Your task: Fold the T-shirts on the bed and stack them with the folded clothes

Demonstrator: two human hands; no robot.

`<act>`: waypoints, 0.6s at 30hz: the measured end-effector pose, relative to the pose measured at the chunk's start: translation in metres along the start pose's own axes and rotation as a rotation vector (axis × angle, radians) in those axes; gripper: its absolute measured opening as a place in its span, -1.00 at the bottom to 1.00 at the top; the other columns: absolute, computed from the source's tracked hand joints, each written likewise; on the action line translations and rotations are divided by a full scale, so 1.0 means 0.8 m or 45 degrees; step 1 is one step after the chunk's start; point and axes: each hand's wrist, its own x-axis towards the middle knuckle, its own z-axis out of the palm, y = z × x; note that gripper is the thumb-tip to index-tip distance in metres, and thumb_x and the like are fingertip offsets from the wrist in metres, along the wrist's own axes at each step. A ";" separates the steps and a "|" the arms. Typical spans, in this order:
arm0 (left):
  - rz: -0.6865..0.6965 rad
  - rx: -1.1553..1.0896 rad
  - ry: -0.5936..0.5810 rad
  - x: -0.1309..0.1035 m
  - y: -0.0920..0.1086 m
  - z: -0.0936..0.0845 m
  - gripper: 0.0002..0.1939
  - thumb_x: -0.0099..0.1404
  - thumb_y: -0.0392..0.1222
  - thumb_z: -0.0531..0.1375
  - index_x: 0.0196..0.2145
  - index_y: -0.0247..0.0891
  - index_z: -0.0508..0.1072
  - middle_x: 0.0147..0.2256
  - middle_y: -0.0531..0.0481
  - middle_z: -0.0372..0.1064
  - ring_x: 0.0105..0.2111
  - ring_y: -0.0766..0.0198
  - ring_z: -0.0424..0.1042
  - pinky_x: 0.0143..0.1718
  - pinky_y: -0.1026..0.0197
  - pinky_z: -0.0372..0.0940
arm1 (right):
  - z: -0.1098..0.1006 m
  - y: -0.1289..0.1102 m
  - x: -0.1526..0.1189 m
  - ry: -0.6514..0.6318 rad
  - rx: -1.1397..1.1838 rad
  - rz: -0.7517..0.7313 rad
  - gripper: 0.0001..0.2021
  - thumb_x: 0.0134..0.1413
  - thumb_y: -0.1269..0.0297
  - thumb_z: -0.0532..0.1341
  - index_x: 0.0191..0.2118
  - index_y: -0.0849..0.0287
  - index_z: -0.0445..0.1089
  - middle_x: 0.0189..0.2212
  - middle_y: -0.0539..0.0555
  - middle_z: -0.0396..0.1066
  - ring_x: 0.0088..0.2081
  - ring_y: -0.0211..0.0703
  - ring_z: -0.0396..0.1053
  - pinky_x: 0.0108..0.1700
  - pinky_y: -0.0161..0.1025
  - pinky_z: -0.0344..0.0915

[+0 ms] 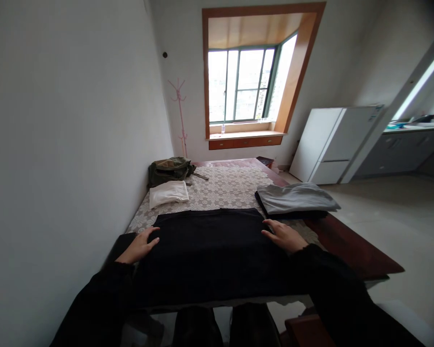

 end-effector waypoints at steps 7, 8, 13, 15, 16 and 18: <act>-0.053 -0.025 0.067 0.072 -0.024 0.029 -0.47 0.12 0.07 0.22 -0.02 -0.26 0.55 0.18 -0.33 0.45 0.27 -0.16 0.34 0.33 -0.14 0.14 | 0.050 0.023 0.056 0.071 -0.059 -0.031 -0.70 0.18 0.18 0.25 0.01 0.06 0.56 0.04 0.21 0.57 0.10 0.14 0.50 0.21 0.05 0.36; -0.064 -0.047 0.058 0.077 -0.025 0.029 -0.49 0.12 0.06 0.23 -0.04 -0.26 0.56 0.15 -0.33 0.48 0.25 -0.16 0.38 0.31 -0.14 0.17 | 0.053 0.024 0.059 0.073 -0.047 -0.038 -0.72 0.18 0.19 0.26 -0.03 0.06 0.58 0.05 0.21 0.56 0.11 0.12 0.50 0.21 0.03 0.36; -0.146 -0.181 0.039 0.099 -0.024 0.022 -0.52 -0.01 0.03 0.38 -0.14 -0.24 0.62 0.08 -0.30 0.55 0.16 -0.16 0.47 0.23 -0.07 0.27 | 0.059 0.024 0.067 0.113 0.007 -0.034 -0.75 0.22 0.25 0.20 -0.09 0.09 0.60 0.01 0.20 0.55 0.08 0.08 0.51 0.22 0.00 0.36; -0.182 -0.239 0.044 0.104 -0.022 0.021 -0.54 -0.05 0.03 0.42 -0.19 -0.25 0.63 0.04 -0.30 0.57 0.12 -0.17 0.49 0.20 -0.07 0.30 | 0.059 0.020 0.067 0.143 0.028 -0.037 -0.73 0.22 0.28 0.19 -0.06 0.08 0.59 0.03 0.20 0.54 0.07 0.07 0.51 0.21 0.00 0.37; -0.198 -0.269 0.044 0.106 -0.021 0.021 -0.55 -0.07 0.02 0.43 -0.22 -0.25 0.64 0.01 -0.30 0.59 0.10 -0.17 0.51 0.19 -0.07 0.32 | 0.058 0.017 0.066 0.155 0.034 -0.044 -0.72 0.22 0.30 0.18 -0.03 0.08 0.59 0.04 0.20 0.53 0.07 0.06 0.51 0.21 0.00 0.37; -0.226 -0.335 0.036 0.107 -0.016 0.021 -0.57 -0.08 -0.01 0.43 -0.24 -0.26 0.64 -0.08 -0.27 0.63 0.04 -0.18 0.55 0.12 -0.09 0.37 | 0.055 0.010 0.065 0.187 0.069 -0.067 -0.69 0.23 0.31 0.16 0.00 0.07 0.58 0.06 0.19 0.52 0.08 0.05 0.50 0.21 0.00 0.37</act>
